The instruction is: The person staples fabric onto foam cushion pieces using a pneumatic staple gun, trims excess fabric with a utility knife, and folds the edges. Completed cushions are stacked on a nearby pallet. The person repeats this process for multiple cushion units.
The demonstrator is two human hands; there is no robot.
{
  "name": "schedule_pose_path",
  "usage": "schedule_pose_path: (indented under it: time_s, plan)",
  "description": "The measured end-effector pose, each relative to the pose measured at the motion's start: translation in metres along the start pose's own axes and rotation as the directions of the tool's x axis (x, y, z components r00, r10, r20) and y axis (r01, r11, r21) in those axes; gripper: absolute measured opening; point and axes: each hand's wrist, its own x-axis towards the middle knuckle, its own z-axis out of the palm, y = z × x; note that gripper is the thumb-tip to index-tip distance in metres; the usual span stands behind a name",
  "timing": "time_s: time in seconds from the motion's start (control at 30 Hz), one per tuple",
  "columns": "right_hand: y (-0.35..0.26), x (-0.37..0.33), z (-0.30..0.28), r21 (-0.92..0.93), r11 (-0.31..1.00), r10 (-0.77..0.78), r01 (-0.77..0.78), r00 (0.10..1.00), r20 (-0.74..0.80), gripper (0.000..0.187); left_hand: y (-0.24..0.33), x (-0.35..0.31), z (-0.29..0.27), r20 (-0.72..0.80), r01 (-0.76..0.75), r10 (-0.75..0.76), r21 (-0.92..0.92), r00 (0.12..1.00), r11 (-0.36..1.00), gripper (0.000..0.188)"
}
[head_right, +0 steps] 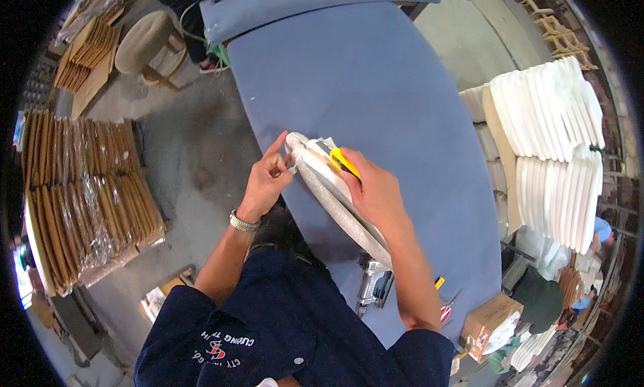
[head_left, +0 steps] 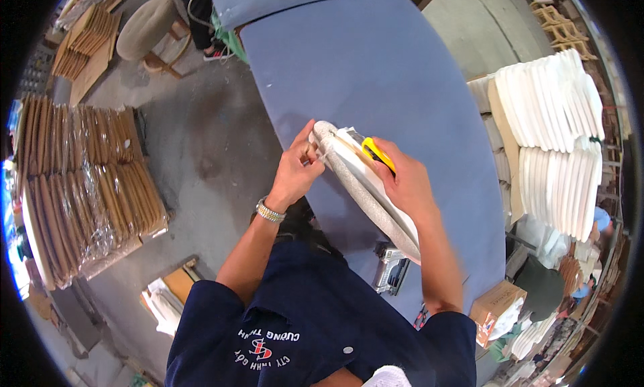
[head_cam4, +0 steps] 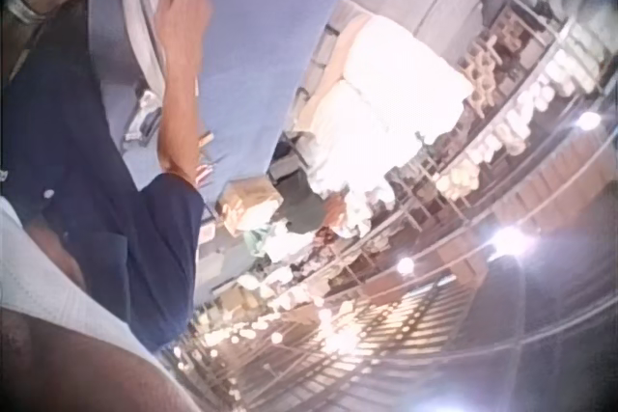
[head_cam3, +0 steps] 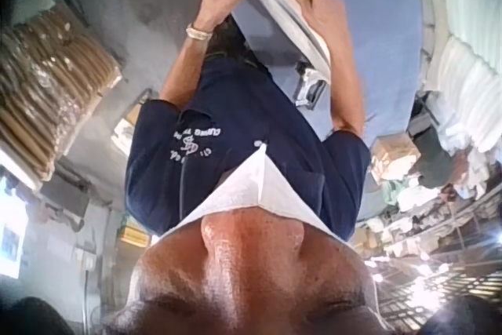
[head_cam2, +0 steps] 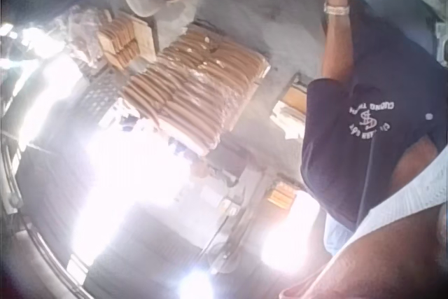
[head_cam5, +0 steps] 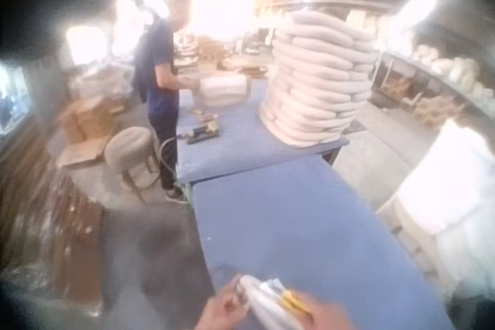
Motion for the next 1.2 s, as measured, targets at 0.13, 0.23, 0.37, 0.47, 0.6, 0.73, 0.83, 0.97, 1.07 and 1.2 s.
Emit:
schedule_pose_path:
  time_s: [0.13,0.23,0.37,0.47,0.6,0.73,0.83,0.97,1.07,1.2]
  plan:
    - [0.037,-0.060,-0.015,0.378,0.884,0.388,-0.275,0.882,-0.266,0.043,0.034,0.018,0.003,0.153,-0.183,0.126,0.456,0.980,0.871,0.012]
    - [0.075,-0.148,-0.021,0.653,0.705,0.667,-0.276,0.570,-0.479,0.044,0.071,0.022,0.018,0.253,-0.197,0.105,0.370,0.962,0.908,0.039]
    - [0.112,-0.236,-0.002,0.724,0.583,0.812,-0.369,0.243,-0.530,0.046,0.044,0.048,0.020,0.313,-0.444,0.335,0.406,0.889,0.798,0.049]
    - [0.136,-0.311,0.024,0.645,0.475,0.828,-0.599,0.055,-0.558,0.050,0.056,0.038,0.083,0.463,-0.583,0.381,0.453,0.801,0.675,0.051]
    - [0.160,-0.370,0.082,0.359,0.573,0.548,-0.737,0.018,-0.836,0.047,0.038,0.005,0.163,0.673,-0.633,0.431,0.071,0.600,0.771,0.016]
    - [0.075,-0.347,0.024,0.589,0.745,0.665,-0.314,0.267,-0.698,0.036,0.047,-0.064,0.230,0.858,-0.492,0.302,-0.068,0.414,0.868,0.005]
    - [0.021,-0.336,0.002,0.721,0.689,0.679,-0.065,0.403,-0.613,0.031,0.051,-0.118,0.271,0.922,-0.550,0.342,-0.195,0.179,0.812,0.006]
    - [0.016,-0.337,0.005,0.698,0.714,0.671,-0.050,0.331,-0.663,0.029,0.053,-0.145,0.294,0.914,-0.567,0.393,-0.274,0.097,0.777,0.007]
    - [0.025,-0.353,0.023,0.839,0.539,0.796,0.069,0.282,-0.535,0.028,0.046,-0.150,0.302,0.916,-0.638,0.402,-0.306,0.005,0.706,0.008]
    - [0.014,-0.378,0.039,0.903,0.370,0.822,0.218,0.376,-0.428,0.027,0.038,-0.157,0.301,0.927,-0.676,0.373,-0.306,-0.050,0.670,0.011]
